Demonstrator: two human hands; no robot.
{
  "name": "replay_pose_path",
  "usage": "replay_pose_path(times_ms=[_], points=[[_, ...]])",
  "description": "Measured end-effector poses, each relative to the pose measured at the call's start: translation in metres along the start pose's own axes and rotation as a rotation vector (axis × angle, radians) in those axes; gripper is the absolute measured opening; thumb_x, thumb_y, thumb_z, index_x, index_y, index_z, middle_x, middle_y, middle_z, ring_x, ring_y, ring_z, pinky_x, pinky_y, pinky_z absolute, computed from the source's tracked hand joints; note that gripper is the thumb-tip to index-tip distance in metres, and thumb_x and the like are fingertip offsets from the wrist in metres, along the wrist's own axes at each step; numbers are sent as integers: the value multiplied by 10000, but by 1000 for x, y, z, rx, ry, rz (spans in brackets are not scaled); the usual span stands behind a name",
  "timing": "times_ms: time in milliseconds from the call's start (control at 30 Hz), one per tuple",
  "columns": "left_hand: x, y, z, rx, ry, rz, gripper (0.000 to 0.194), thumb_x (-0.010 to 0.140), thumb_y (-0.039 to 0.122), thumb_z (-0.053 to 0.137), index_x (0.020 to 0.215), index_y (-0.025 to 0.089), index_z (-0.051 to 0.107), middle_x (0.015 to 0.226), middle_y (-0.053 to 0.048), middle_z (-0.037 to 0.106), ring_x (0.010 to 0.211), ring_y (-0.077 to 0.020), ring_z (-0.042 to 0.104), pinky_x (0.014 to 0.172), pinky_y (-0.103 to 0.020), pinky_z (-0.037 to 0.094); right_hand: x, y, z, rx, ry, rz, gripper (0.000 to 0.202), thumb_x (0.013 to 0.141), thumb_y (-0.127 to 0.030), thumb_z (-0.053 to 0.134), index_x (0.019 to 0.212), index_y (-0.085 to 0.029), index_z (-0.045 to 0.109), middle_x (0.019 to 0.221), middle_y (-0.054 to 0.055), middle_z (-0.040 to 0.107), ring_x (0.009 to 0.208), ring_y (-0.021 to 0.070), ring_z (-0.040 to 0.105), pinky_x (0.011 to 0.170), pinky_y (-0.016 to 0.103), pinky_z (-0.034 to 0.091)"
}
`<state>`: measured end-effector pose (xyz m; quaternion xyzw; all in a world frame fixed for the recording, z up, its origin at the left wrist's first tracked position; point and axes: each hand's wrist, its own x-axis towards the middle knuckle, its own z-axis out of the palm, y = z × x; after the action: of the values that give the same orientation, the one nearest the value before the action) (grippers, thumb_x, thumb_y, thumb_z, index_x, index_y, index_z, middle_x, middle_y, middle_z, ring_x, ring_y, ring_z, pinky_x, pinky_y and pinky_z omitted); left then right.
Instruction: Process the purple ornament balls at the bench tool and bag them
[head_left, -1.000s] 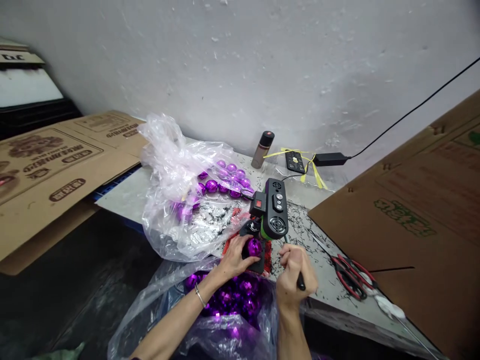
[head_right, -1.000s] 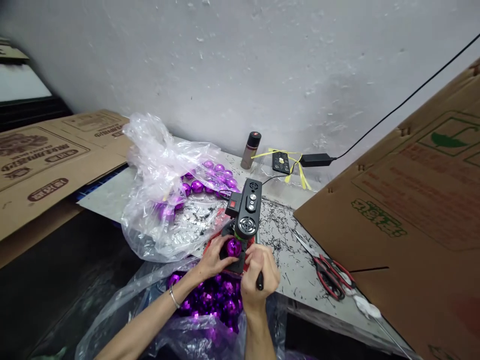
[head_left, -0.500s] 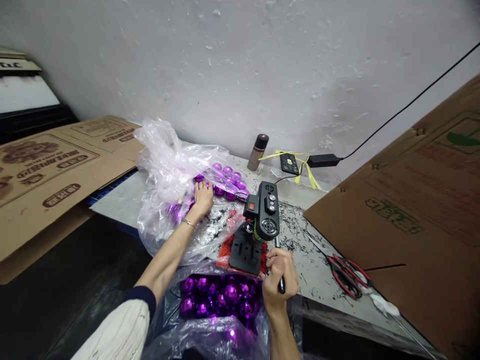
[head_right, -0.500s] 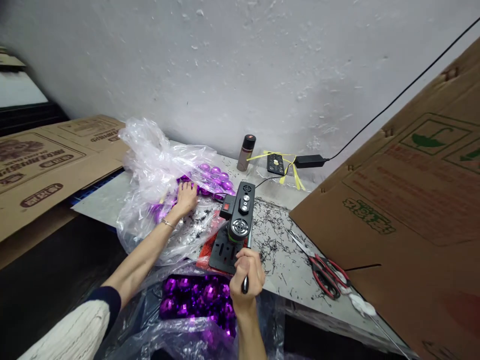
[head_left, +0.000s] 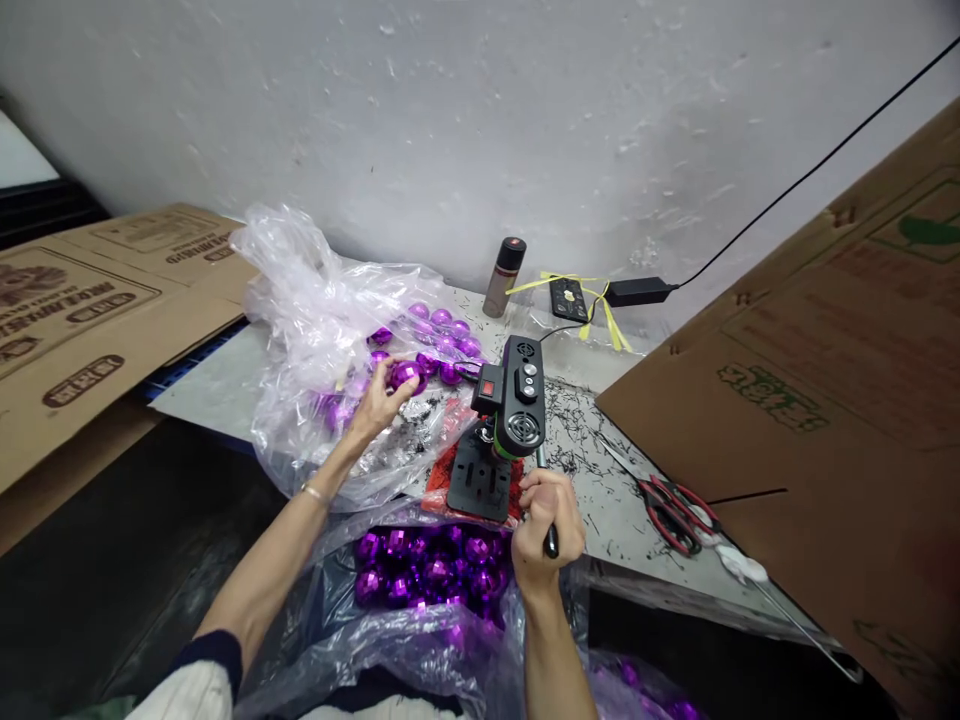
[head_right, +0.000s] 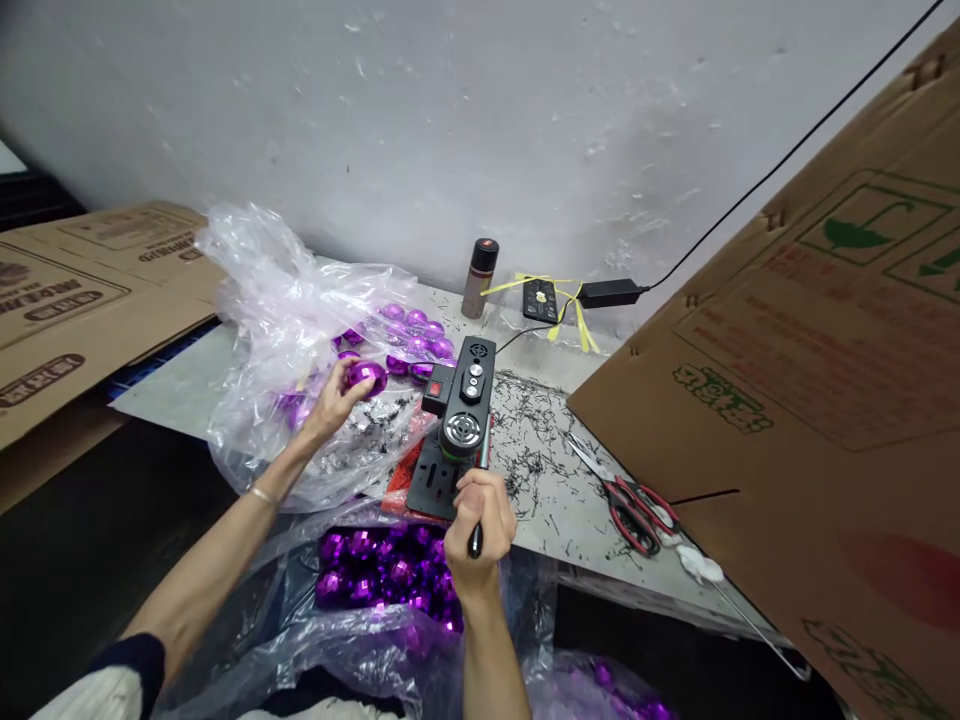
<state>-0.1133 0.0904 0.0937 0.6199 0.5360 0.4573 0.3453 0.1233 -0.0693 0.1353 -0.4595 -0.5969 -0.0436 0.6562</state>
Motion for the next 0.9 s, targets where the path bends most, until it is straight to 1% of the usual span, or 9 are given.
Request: replay_pose_path(times_ms=[67,133,200,300,433,533,633,800,900], points=[[-34,0,9,-216,-70,-75,606,998,639,608,1441,228,565,1334,-151,714,1092,-304,766,884,-490,691,4,-2,0,6,12,7,345,1057,-104,459,742,-228,527,700,-29,570,673,135,610,622,297,445],[-63,-2,25,-336,-135,-130,634,991,644,621,1466,227,571,1353,-149,719,1068,-295,780,885,-486,694,7,-4,0,13,19,12,344,1058,-107,464,743,-228,533,690,-32,566,661,134,603,616,297,441],[-83,-6,46,-358,-177,-144,681,943,620,711,1476,219,577,1322,-134,747,1082,-290,786,946,-474,679,9,-4,0,15,15,17,345,1060,-109,466,745,-229,534,690,-32,566,664,134,603,618,296,441],[-99,-12,77,-270,-215,-108,708,874,557,820,1445,205,593,1256,-119,786,1107,-285,791,1007,-457,654,8,-4,-2,1,-8,19,338,1068,-116,458,761,-231,543,704,-27,578,683,136,615,632,297,452],[-104,-13,97,10,-247,52,642,878,492,853,1410,209,629,1338,-138,770,1228,-335,754,1093,-517,604,6,-3,-4,-24,-18,10,323,1074,-139,457,778,-233,547,727,-17,602,693,138,623,638,300,462],[-103,-9,100,139,-280,215,602,898,459,851,1406,206,647,1361,-143,757,1283,-349,726,1121,-518,586,4,-2,-4,-37,-20,4,325,1078,-153,452,778,-237,545,726,-12,604,699,146,631,645,309,472],[-102,-7,103,203,-307,314,574,915,422,843,1409,197,655,1333,-144,758,1273,-343,721,1113,-504,584,3,-1,-5,-50,-24,-9,330,1079,-154,447,774,-239,539,712,-17,588,701,148,632,648,311,471],[-101,-9,112,239,-290,299,575,888,391,873,1399,213,679,1287,-127,754,1232,-335,716,1091,-495,580,5,-2,-5,-62,-29,-20,321,1070,-144,454,777,-243,539,692,-26,574,701,151,642,645,311,469],[-99,-15,117,197,-278,282,604,882,410,881,1422,228,678,1335,-129,740,1271,-339,699,1121,-516,563,7,-4,-5,-55,-26,-22,309,1065,-139,459,788,-246,547,686,-28,578,689,153,644,632,308,471]])
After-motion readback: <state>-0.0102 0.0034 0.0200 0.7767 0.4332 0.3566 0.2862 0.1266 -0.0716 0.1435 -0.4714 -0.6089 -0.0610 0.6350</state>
